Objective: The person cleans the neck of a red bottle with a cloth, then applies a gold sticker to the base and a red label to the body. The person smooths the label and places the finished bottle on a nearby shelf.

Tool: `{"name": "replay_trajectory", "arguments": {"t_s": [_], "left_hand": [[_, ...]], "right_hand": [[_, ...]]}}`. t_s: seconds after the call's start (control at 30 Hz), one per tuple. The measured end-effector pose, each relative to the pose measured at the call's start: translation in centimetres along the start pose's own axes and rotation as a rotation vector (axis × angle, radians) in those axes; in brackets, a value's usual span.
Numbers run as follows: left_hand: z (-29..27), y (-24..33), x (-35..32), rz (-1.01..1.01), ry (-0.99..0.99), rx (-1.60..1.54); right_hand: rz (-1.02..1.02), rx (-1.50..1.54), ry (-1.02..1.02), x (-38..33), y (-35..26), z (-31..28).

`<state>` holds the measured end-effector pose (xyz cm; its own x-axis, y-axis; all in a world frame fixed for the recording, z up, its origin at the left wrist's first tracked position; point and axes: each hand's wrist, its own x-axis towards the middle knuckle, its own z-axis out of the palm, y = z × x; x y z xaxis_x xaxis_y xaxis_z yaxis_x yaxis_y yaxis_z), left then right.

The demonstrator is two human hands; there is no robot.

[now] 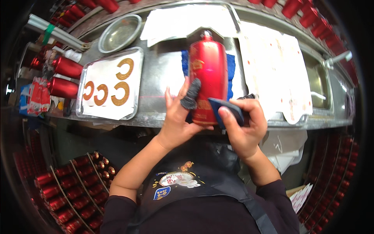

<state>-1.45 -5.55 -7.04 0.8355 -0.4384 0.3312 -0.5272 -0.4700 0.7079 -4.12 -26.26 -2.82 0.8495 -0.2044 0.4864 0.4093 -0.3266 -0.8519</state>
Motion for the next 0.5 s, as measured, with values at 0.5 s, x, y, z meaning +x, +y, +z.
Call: {"name": "replay_trajectory", "arguments": {"t_s": [0.5], "left_hand": [[-1.9,-2.8,15.6,-0.397,0.194,-0.170]], "right_hand": [[0.534,0.386,-0.079,2.3,4.3,-7.4]]}}
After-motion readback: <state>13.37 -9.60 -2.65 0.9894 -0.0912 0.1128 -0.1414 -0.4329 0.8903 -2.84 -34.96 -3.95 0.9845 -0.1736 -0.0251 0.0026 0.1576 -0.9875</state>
